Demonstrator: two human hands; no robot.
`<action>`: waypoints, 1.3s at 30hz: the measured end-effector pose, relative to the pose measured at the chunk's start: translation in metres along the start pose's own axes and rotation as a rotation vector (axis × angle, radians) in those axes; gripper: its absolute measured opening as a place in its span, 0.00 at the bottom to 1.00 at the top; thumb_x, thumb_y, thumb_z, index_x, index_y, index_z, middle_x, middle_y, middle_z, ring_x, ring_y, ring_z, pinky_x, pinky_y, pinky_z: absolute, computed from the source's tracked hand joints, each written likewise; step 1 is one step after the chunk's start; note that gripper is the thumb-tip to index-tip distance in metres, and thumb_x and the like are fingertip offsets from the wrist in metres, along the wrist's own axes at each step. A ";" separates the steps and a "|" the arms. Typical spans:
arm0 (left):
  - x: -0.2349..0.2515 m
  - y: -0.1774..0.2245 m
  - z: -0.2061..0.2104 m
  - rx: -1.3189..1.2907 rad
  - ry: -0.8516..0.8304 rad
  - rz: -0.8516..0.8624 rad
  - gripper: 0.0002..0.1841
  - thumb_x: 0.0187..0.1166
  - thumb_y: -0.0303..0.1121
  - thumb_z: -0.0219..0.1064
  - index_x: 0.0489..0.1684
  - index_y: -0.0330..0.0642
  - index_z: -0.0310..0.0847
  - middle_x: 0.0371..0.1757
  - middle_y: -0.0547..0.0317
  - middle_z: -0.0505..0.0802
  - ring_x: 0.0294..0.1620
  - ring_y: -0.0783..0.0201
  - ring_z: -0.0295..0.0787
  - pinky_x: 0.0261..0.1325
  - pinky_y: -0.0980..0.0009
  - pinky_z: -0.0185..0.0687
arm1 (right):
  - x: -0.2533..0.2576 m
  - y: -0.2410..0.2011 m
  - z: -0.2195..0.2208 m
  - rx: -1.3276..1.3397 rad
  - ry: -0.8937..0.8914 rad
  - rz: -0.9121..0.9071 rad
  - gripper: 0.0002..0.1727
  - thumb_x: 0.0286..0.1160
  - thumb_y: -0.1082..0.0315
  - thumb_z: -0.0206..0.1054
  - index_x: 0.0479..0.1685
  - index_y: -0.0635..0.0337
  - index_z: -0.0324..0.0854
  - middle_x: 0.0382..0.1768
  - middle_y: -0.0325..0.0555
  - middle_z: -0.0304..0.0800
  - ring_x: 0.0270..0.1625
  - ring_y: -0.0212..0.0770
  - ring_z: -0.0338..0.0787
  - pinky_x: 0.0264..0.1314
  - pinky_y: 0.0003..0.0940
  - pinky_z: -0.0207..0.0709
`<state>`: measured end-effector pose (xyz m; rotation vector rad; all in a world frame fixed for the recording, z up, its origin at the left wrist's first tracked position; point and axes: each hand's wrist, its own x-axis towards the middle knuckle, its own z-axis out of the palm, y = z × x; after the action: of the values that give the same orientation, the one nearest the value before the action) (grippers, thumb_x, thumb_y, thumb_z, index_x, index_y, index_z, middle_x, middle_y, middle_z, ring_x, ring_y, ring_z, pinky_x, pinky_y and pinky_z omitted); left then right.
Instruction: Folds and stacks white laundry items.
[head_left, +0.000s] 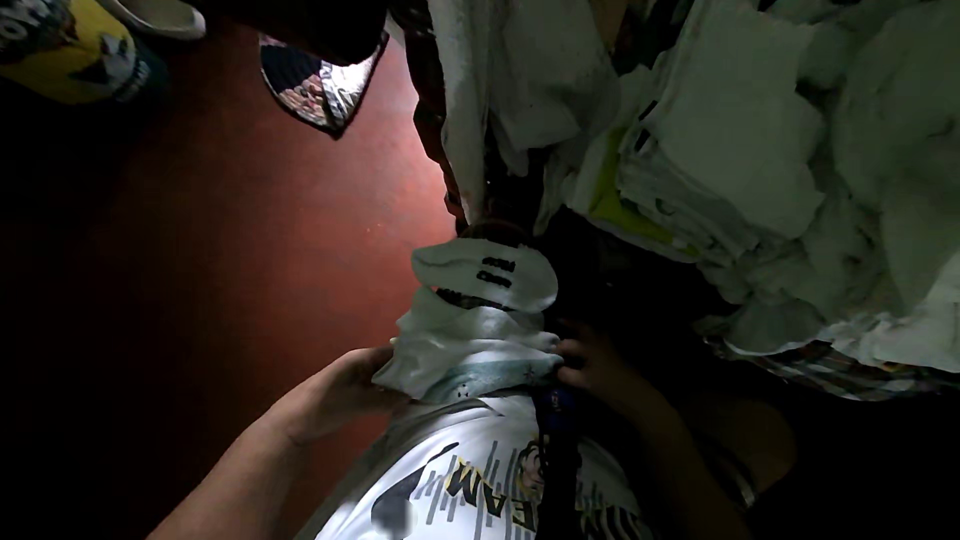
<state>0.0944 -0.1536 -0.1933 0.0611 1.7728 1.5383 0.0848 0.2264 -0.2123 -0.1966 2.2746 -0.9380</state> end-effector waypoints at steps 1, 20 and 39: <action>0.000 -0.003 0.000 0.005 -0.007 0.030 0.19 0.63 0.26 0.78 0.55 0.48 0.87 0.47 0.72 0.95 0.48 0.77 0.91 0.55 0.75 0.89 | 0.000 0.001 0.001 0.019 0.009 -0.001 0.16 0.72 0.56 0.71 0.53 0.51 0.93 0.81 0.54 0.74 0.83 0.56 0.71 0.83 0.56 0.64; -0.014 -0.018 0.007 0.110 0.037 0.147 0.16 0.65 0.34 0.79 0.51 0.51 0.89 0.46 0.79 0.94 0.49 0.85 0.89 0.56 0.82 0.86 | -0.056 -0.098 0.012 0.508 -0.252 -0.893 0.06 0.69 0.76 0.69 0.27 0.67 0.85 0.48 0.56 0.93 0.71 0.53 0.85 0.85 0.45 0.69; -0.007 -0.012 0.003 -0.140 0.104 0.010 0.21 0.62 0.26 0.77 0.57 0.48 0.87 0.48 0.66 0.96 0.48 0.72 0.93 0.55 0.72 0.90 | -0.001 -0.008 0.012 0.429 0.244 0.188 0.14 0.84 0.63 0.63 0.59 0.60 0.86 0.50 0.43 0.91 0.51 0.29 0.89 0.58 0.30 0.84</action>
<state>0.1063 -0.1581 -0.2004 -0.0800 1.7415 1.6956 0.0922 0.2145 -0.2126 0.3288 2.1917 -1.3767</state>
